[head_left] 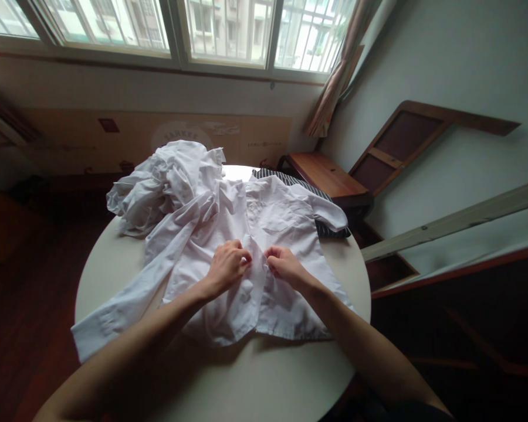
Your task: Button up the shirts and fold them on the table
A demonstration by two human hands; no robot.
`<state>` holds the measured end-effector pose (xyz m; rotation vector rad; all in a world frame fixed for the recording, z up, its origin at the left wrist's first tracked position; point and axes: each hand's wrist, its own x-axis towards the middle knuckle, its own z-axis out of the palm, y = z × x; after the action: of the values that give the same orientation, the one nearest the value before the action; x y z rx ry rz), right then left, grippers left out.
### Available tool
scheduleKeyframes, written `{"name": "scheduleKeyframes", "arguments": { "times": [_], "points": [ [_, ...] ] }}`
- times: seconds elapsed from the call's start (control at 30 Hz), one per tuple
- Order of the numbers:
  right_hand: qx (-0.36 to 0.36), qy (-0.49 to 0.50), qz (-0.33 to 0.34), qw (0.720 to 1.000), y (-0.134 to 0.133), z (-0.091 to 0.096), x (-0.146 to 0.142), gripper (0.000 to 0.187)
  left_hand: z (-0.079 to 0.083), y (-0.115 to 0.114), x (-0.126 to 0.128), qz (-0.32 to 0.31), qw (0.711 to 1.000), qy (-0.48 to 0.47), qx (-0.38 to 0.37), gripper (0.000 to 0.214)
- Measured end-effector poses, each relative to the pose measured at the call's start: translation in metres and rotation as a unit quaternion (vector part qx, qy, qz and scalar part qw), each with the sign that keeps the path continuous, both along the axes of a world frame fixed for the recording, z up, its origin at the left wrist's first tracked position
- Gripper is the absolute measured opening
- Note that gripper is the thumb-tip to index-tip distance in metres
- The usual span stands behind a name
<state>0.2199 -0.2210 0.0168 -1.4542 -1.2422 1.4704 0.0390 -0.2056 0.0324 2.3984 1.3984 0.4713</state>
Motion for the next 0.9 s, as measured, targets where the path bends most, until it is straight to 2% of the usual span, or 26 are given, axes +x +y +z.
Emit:
{"name": "scheduleKeyframes", "arguments": {
  "times": [0.07,0.17,0.33,0.57,0.9],
  "points": [
    [-0.012,0.048,-0.024,0.998,-0.001,0.0,-0.002,0.014,0.002,0.003,0.003,0.009,0.999,-0.05,-0.02,0.015],
    [0.024,0.067,-0.055,0.996,-0.002,0.002,-0.005,0.019,0.0,0.008,0.004,0.005,0.993,-0.11,-0.043,0.017],
    [0.109,0.009,-0.1,0.989,-0.003,0.0,-0.008,0.021,-0.009,0.008,0.004,-0.019,0.988,-0.155,-0.017,0.017],
    [0.164,-0.052,-0.1,0.98,-0.007,-0.001,-0.011,0.022,-0.014,0.007,0.003,-0.025,0.975,-0.221,0.01,0.016],
    [0.199,-0.066,-0.088,0.974,-0.011,0.0,-0.014,0.024,-0.018,0.012,0.006,0.02,0.945,-0.309,-0.107,0.016]
  ]
}}
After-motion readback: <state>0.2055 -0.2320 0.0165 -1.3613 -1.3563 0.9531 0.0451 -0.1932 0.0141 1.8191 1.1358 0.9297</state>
